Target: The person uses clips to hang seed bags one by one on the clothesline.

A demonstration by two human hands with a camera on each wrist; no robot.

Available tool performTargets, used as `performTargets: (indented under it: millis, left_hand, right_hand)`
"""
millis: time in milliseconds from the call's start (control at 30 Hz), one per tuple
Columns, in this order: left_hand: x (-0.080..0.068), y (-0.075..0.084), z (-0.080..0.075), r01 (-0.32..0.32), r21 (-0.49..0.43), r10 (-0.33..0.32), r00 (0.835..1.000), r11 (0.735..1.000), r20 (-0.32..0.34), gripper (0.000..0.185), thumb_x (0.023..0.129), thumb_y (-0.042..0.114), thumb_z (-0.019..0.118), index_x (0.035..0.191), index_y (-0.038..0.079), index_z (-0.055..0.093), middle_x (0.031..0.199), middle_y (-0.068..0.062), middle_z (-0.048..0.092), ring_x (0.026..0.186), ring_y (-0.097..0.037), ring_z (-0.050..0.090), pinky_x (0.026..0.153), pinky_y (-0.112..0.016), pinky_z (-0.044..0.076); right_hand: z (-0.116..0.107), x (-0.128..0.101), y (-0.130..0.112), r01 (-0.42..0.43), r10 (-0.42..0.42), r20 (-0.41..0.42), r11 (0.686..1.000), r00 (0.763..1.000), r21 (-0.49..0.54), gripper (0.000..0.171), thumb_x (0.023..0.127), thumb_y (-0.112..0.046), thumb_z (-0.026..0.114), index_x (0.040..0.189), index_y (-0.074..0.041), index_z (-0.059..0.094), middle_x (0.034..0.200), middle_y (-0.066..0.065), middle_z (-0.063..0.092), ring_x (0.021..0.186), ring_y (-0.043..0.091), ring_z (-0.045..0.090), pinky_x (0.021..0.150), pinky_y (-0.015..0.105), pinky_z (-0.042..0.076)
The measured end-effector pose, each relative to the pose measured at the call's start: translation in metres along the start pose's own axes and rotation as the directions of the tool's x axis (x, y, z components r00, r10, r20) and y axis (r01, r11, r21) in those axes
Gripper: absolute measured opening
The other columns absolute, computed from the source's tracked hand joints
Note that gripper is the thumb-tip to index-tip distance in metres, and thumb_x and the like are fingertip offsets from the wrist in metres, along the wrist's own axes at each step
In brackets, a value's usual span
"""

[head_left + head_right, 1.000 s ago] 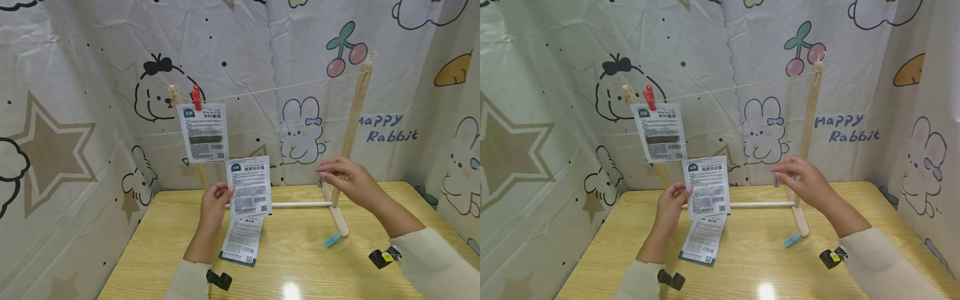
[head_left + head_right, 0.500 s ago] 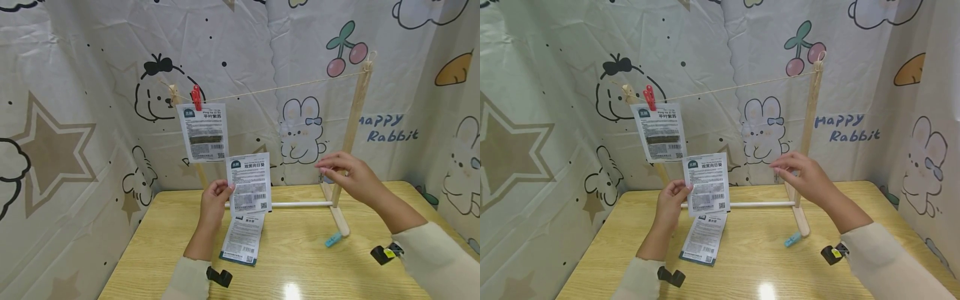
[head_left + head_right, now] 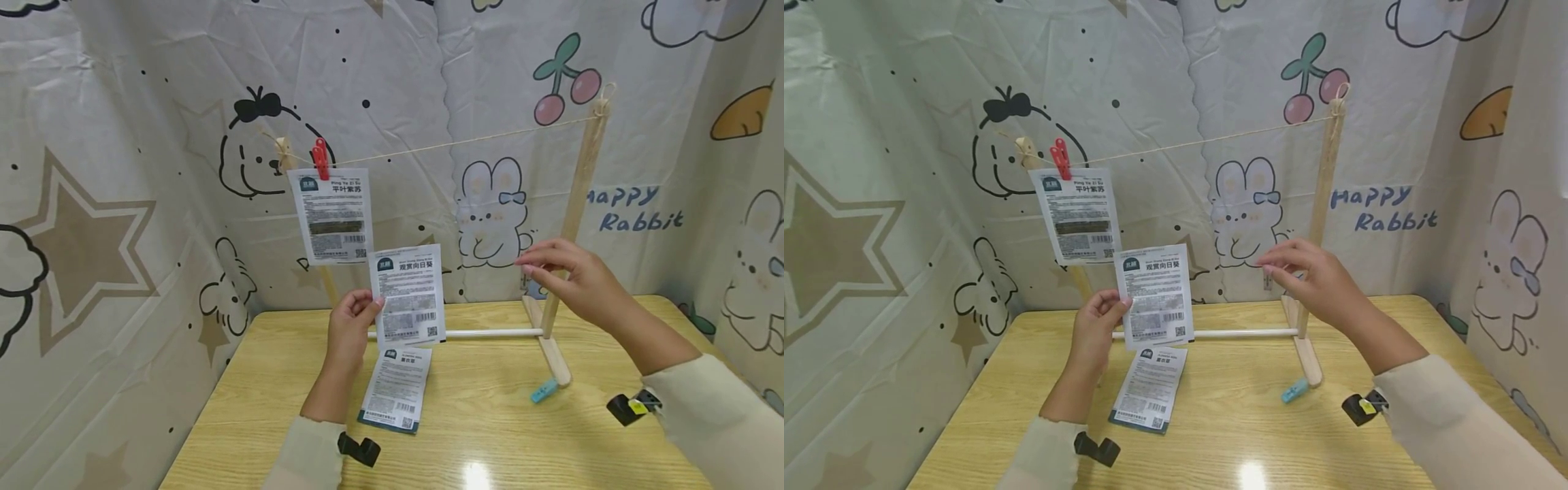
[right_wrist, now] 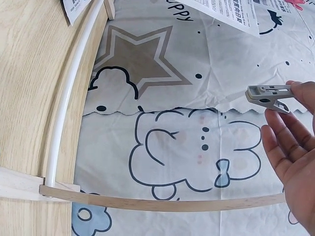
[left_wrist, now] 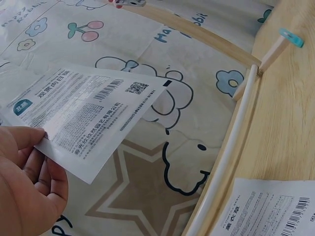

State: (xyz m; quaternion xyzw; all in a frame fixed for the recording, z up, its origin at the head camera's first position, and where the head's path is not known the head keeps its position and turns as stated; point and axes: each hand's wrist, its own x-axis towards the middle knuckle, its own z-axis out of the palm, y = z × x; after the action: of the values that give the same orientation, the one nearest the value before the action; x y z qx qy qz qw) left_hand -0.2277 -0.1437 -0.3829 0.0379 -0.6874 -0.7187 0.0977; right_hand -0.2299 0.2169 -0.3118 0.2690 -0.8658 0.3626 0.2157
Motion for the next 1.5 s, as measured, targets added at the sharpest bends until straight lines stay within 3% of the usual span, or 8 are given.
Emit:
performTargets:
  millis: [267,667,1100,1333,1500]
  left_hand:
    - [-0.001,0.004,0.002,-0.004,-0.013,0.004,1.0,1.0,-0.004,0.02,0.095,0.019,0.072,0.112,0.01,0.066,0.1,-0.003,0.07,0.088,-0.018,0.065,0.082,-0.03,0.054]
    - [0.0,0.007,0.003,-0.032,-0.014,0.032,0.999,0.999,0.005,0.022,0.095,0.019,0.072,0.113,0.009,0.066,0.1,-0.003,0.069,0.089,-0.018,0.064,0.082,-0.028,0.054]
    - [0.002,0.009,0.002,-0.028,-0.031,0.028,1.0,0.999,-0.001,0.022,0.094,0.018,0.072,0.112,0.008,0.065,0.099,-0.002,0.068,0.089,-0.017,0.064,0.081,-0.027,0.055]
    - [0.004,0.009,0.003,-0.023,-0.034,0.022,1.0,0.999,-0.009,0.02,0.094,0.018,0.072,0.11,0.008,0.065,0.098,-0.002,0.068,0.087,-0.016,0.065,0.084,-0.032,0.055]
    - [0.005,0.01,0.005,-0.031,-0.033,0.031,0.999,0.999,-0.012,0.021,0.094,0.017,0.073,0.111,0.007,0.065,0.097,-0.002,0.069,0.086,-0.015,0.064,0.08,-0.027,0.055]
  right_hand:
    - [-0.004,0.01,-0.009,0.066,-0.066,-0.004,0.998,0.998,0.001,0.019,0.098,-0.008,0.065,0.114,-0.013,0.074,0.115,0.001,0.063,0.098,-0.008,0.055,0.078,0.006,0.046]
    - [-0.008,0.025,-0.018,0.102,-0.102,0.004,0.995,0.995,0.012,0.021,0.096,-0.006,0.067,0.115,-0.013,0.074,0.115,0.001,0.063,0.097,-0.008,0.056,0.077,0.007,0.047]
    - [-0.015,0.039,-0.028,0.152,-0.152,0.002,0.988,0.988,0.015,0.022,0.095,-0.002,0.066,0.114,-0.01,0.074,0.119,0.005,0.064,0.1,-0.008,0.054,0.085,0.004,0.044]
    - [-0.021,0.046,-0.034,0.127,-0.127,0.008,0.992,0.992,0.004,0.022,0.096,-0.005,0.066,0.116,-0.012,0.074,0.12,0.003,0.063,0.098,-0.007,0.055,0.08,0.005,0.046]
    - [-0.025,0.052,-0.039,0.159,-0.159,-0.009,0.987,0.987,-0.003,0.022,0.095,-0.003,0.067,0.114,-0.011,0.074,0.119,0.005,0.064,0.101,-0.008,0.053,0.085,0.003,0.045]
